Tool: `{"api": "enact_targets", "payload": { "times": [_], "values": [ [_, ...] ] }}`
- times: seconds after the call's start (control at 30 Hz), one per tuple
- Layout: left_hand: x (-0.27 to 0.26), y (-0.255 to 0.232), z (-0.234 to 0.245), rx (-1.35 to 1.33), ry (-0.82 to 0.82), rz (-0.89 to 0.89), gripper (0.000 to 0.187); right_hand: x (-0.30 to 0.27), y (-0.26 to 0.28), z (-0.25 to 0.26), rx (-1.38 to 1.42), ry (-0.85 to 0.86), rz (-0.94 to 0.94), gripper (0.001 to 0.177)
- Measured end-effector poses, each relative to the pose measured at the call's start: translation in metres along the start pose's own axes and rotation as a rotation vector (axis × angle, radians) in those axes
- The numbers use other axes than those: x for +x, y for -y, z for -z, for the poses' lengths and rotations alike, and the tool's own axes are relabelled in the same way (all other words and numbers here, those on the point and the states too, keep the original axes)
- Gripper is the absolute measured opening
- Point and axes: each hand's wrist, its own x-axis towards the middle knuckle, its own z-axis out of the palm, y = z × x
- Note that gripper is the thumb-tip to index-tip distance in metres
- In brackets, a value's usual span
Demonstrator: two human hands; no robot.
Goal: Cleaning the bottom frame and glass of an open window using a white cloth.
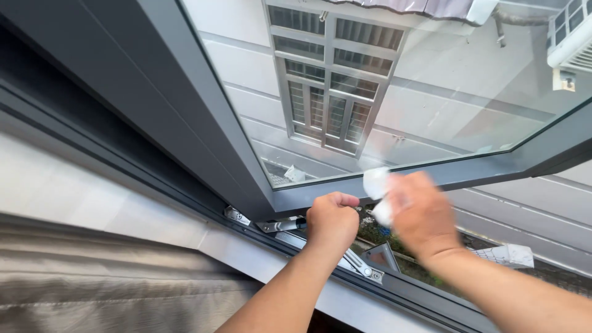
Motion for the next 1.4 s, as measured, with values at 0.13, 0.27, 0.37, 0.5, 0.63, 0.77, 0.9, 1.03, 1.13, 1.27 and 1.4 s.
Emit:
{"api": "enact_targets", "payload": {
  "times": [0.13,0.27,0.37,0.5,0.63,0.77,0.9,1.03,1.13,1.27,1.4],
  "values": [
    [-0.011,0.01,0.014,-0.054,-0.041,0.024,0.033,0.006,-0.084,0.021,-0.245,-0.24,-0.223,0.023],
    [-0.018,0.014,0.032,-0.152,-0.053,0.106,0.031,0.014,-0.094,0.015,-0.346,-0.134,-0.356,0.023],
    [-0.021,0.029,0.041,-0.132,-0.138,0.118,0.03,0.01,-0.036,0.001,-0.303,0.002,-0.289,0.025],
    [-0.042,0.028,0.071,-0.075,-0.321,0.168,0.025,0.007,0.057,-0.014,-0.157,0.144,-0.153,0.023],
    [-0.055,0.037,0.091,-0.174,-0.362,0.328,0.024,0.011,0.113,-0.028,-0.138,0.299,-0.071,0.02],
    [-0.054,0.06,0.1,-0.195,-0.458,0.314,0.022,0.014,0.151,-0.037,-0.077,0.363,0.092,0.019],
    [-0.058,0.068,0.108,-0.296,-0.438,0.336,0.019,0.016,0.165,-0.06,-0.014,0.418,0.253,0.014],
    [-0.059,0.076,0.108,-0.25,-0.473,0.274,0.022,0.018,0.154,-0.057,-0.057,0.45,0.131,0.021],
    [-0.066,0.068,0.108,-0.351,-0.406,0.309,0.022,0.019,0.141,-0.039,-0.013,0.479,0.369,0.023],
    [-0.069,0.061,0.106,-0.435,-0.361,0.405,0.03,-0.004,0.12,-0.024,-0.039,0.649,0.498,0.039],
    [-0.079,0.058,0.109,-0.464,-0.087,0.287,0.028,-0.026,0.125,-0.021,0.071,0.589,0.249,0.026]
  ]
}}
